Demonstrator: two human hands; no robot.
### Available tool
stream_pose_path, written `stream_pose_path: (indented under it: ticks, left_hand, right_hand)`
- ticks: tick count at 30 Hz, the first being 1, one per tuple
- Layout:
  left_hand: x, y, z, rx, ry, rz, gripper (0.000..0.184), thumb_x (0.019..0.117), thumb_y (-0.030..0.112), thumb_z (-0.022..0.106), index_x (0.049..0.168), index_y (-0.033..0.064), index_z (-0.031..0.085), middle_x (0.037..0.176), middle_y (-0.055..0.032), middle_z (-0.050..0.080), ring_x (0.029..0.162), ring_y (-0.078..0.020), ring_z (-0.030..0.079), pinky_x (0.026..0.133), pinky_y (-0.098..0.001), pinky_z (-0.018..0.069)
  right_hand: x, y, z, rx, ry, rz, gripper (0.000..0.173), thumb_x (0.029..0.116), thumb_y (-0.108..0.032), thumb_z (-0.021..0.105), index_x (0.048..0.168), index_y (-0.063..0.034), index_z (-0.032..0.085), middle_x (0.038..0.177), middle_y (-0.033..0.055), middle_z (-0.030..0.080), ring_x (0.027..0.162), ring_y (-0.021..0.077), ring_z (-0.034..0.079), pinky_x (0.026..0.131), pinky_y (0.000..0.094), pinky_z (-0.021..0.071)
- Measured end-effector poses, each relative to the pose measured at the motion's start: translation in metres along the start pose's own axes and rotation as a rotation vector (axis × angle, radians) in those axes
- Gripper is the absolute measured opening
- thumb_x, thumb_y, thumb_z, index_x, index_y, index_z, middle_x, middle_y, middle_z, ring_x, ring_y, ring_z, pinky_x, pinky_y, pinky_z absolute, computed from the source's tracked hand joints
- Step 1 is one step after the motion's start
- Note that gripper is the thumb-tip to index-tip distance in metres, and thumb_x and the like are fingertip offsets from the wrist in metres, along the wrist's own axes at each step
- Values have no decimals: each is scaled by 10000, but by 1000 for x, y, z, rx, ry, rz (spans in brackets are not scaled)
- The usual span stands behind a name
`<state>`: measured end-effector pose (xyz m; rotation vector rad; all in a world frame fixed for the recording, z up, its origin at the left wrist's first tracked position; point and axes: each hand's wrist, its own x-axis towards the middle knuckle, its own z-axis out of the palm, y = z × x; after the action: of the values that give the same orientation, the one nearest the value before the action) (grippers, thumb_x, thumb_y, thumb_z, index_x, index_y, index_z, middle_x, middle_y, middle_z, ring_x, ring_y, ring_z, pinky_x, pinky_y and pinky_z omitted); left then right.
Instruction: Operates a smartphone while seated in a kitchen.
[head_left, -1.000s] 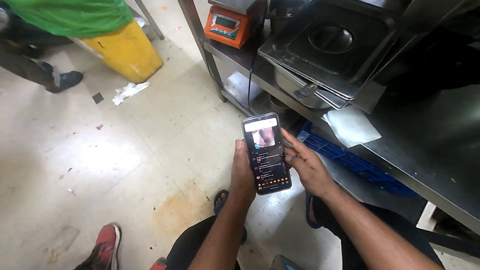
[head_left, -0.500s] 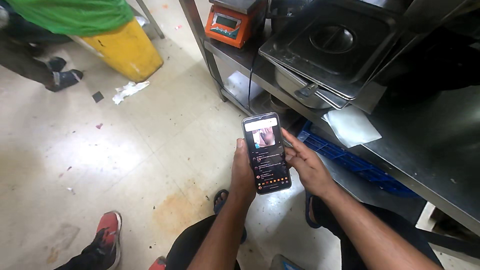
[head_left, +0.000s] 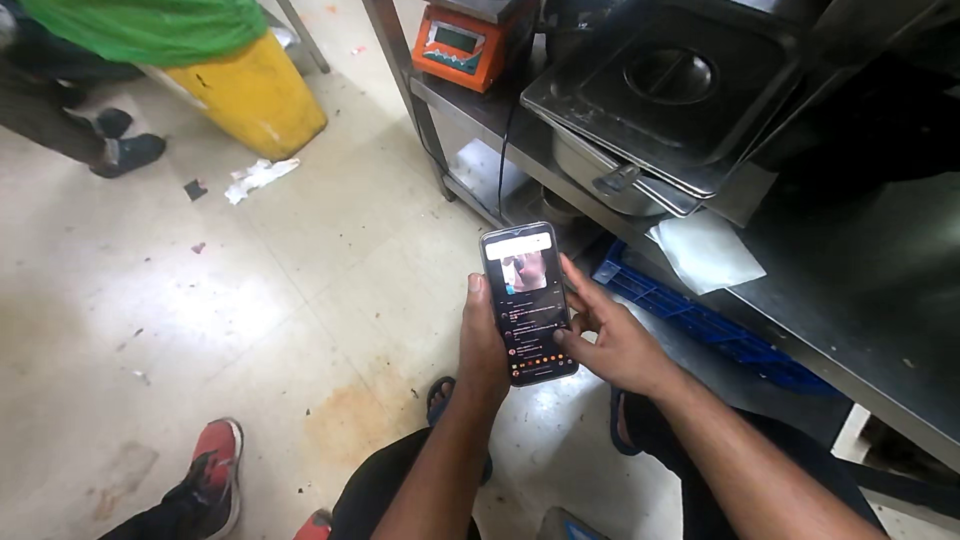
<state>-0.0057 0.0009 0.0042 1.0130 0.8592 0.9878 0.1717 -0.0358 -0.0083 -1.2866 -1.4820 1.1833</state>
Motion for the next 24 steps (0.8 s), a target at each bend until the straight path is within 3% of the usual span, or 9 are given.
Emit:
stream_pose_path:
  ticks: [3, 7, 10, 13, 17, 21, 24]
  left_hand:
    - [0, 0, 0, -3, -10, 5, 796, 965, 776, 112, 1413, 252, 511, 1186, -13, 698, 992, -147, 707, 785, -392, 612]
    - [1, -1, 0, -6, -14, -1, 801, 959, 786, 122, 1414, 252, 509, 1176, -18, 701, 979, -149, 711, 775, -396, 615]
    - [1, -2, 0, -17, -17, 2, 803, 956, 790, 126, 1417, 251, 504, 1185, -24, 698, 988, -158, 709, 780, -402, 613]
    - [2, -2, 1, -17, -8, -1, 802, 962, 781, 119, 1418, 243, 501, 1191, -27, 694, 995, -164, 707, 783, -405, 612]
    - [1, -1, 1, -13, -6, -5, 785, 967, 773, 117, 1399, 251, 513, 1170, -19, 701, 972, -151, 711, 765, -392, 613]
    - [5, -3, 2, -55, 24, 3, 776, 991, 734, 138, 1384, 182, 518, 1163, -48, 702, 1013, -166, 705, 845, -409, 607]
    - [4, -1, 3, -52, 8, -12, 789, 981, 751, 129, 1408, 206, 508, 1175, -39, 702, 1008, -161, 707, 825, -403, 611]
  right_hand:
    - [1, 1, 1, -29, 17, -5, 771, 979, -73, 590, 1642, -166, 207, 1294, -1, 681, 728, 73, 661, 675, 256, 577]
    - [1, 4, 1, -48, 30, -8, 646, 1060, -158, 497, 1640, -183, 214, 1281, -11, 690, 845, 87, 699, 767, 296, 598]
    - [1, 4, 1, -21, 31, -5, 653, 1054, -156, 501, 1641, -186, 216, 1296, -14, 685, 859, 97, 704, 771, 305, 601]
    - [0, 0, 1, -25, 35, 9, 743, 986, -124, 560, 1642, -193, 218, 1273, -19, 691, 744, 81, 667, 665, 278, 577]
    - [0, -1, 1, -23, 28, 15, 849, 913, -59, 617, 1644, -176, 201, 1274, -16, 694, 726, 71, 675, 656, 258, 584]
    - [0, 1, 1, -72, 35, 18, 716, 1015, -107, 546, 1642, -193, 212, 1283, -9, 687, 786, 87, 684, 720, 289, 590]
    - [0, 1, 1, -45, 34, 20, 668, 1048, -129, 503, 1643, -208, 211, 1270, -11, 695, 847, 88, 701, 768, 296, 597]
